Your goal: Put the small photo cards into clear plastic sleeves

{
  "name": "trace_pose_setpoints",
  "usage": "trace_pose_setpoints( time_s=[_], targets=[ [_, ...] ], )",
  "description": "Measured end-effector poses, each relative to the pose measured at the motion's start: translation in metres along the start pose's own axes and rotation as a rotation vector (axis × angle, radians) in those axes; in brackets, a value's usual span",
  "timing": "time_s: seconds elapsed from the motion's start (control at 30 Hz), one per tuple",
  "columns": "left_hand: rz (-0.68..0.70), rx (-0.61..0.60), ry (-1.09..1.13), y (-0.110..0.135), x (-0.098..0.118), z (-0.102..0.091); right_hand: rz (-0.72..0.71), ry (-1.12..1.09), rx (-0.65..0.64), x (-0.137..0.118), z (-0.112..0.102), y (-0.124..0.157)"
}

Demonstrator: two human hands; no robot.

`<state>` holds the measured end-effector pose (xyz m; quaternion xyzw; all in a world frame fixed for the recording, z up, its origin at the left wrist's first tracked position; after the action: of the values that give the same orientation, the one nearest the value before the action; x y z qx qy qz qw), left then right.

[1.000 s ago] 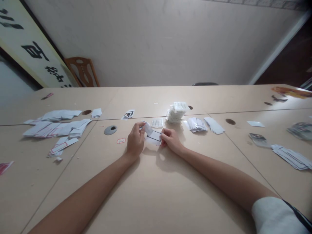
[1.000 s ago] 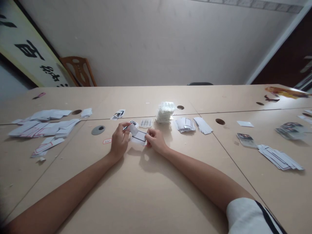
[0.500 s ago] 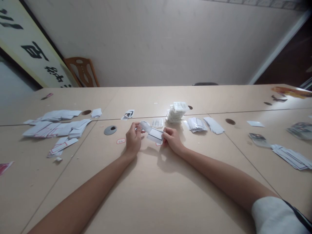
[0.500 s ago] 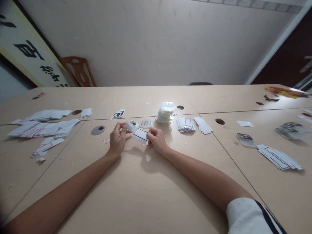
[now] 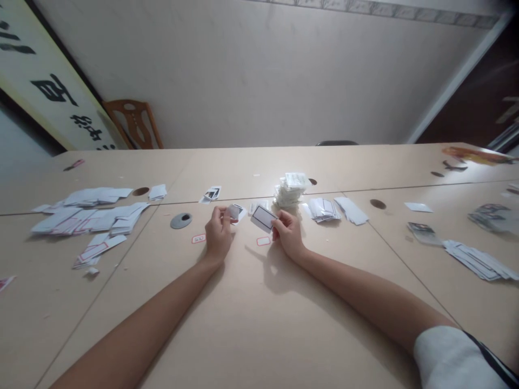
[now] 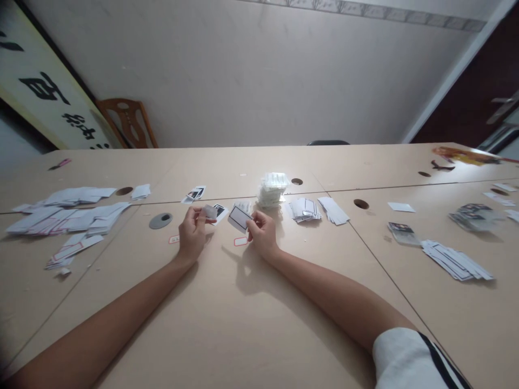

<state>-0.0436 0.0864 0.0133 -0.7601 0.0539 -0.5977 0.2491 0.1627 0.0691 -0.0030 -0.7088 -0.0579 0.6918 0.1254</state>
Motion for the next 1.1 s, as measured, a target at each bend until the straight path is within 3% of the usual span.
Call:
trace_pose_setpoints(
  time_s=[0.2,0.37,0.47,0.63,0.77,0.93,1.03,1.1],
  targets=[
    [0.091,-0.01,-0.061,-0.001,0.007,-0.002,-0.067,-0.049,0.234,-0.017,-0.023,-0.004],
    [0.17,-0.004,-0.148,-0.001,0.013,-0.002,-0.114,-0.19,0.493,-0.048,-0.079,-0.021],
    [0.203,-0.021,-0.191,0.0,0.017,0.0,0.019,-0.229,0.594,-0.036,-0.12,-0.023],
    [0.224,-0.045,-0.218,0.0,0.017,0.002,0.327,-0.19,0.575,0.018,-0.163,-0.014],
    [0.234,-0.056,-0.222,0.001,0.017,0.003,0.421,-0.169,0.53,0.035,-0.171,-0.016],
    [0.234,-0.063,-0.218,0.002,0.018,0.004,0.452,-0.062,0.517,0.028,-0.171,-0.017],
    [0.271,-0.071,-0.231,0.004,0.021,0.004,0.356,0.033,0.494,0.01,-0.163,-0.011],
    [0.337,-0.08,-0.268,0.008,0.027,0.005,0.253,0.046,0.376,-0.006,-0.143,-0.007]
  ],
)
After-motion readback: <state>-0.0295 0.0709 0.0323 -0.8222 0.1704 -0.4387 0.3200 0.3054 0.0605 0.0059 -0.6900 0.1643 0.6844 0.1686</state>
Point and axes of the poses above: each hand's wrist, its own y-axis away from the middle knuckle, its own z-axis out of the palm, x = y × z, the point moved 6 cm from there along -y, towards the middle knuckle, and after that the axes turned 7 degrees about y, right-handed, at the moved point
